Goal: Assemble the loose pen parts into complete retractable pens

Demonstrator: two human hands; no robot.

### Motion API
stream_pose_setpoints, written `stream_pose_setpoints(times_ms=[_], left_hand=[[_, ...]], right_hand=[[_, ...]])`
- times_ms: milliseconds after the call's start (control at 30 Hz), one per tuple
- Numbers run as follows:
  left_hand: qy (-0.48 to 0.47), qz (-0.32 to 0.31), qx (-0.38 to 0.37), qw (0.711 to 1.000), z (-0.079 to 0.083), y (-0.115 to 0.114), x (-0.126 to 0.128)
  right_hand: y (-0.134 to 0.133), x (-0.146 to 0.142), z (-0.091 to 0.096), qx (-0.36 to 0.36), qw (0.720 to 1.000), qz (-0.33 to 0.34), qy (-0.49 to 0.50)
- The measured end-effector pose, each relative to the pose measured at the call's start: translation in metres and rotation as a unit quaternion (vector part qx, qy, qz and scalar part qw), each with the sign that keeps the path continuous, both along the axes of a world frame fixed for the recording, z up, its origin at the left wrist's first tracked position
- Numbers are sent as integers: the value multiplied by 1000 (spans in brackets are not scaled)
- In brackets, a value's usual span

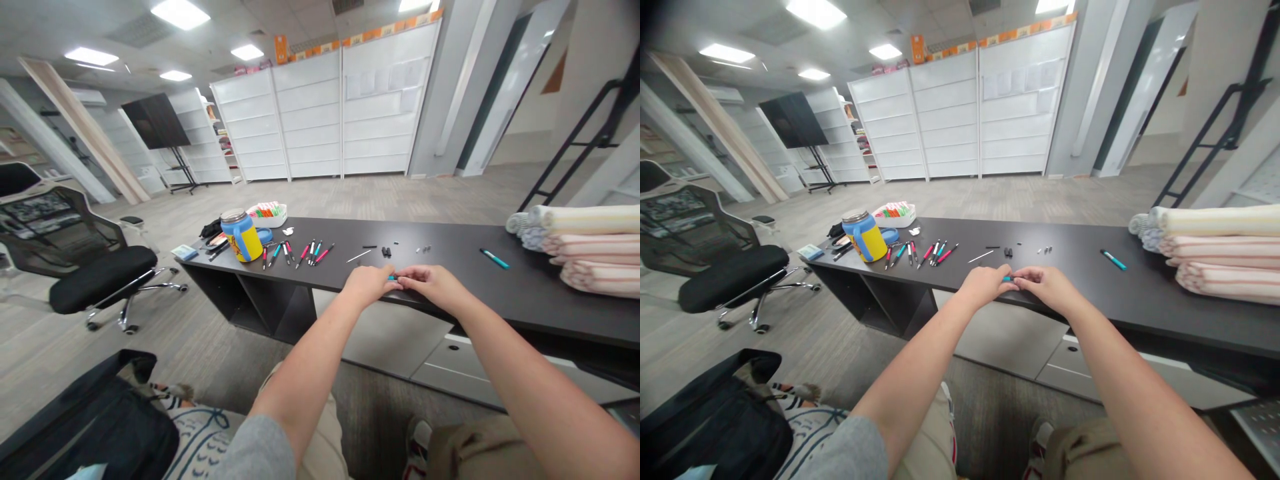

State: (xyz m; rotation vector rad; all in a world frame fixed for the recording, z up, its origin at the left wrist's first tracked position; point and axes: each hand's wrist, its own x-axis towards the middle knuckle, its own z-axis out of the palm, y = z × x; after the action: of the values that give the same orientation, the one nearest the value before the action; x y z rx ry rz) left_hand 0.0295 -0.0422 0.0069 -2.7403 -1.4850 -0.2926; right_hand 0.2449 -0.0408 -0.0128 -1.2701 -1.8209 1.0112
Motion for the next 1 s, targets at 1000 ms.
stream_pose_setpoints(times_ms=[1000], left_hand=[[-259,-85,-74,959,-13,22,-11]], right_hand=[[0,6,-3,53,994,-40,-82]])
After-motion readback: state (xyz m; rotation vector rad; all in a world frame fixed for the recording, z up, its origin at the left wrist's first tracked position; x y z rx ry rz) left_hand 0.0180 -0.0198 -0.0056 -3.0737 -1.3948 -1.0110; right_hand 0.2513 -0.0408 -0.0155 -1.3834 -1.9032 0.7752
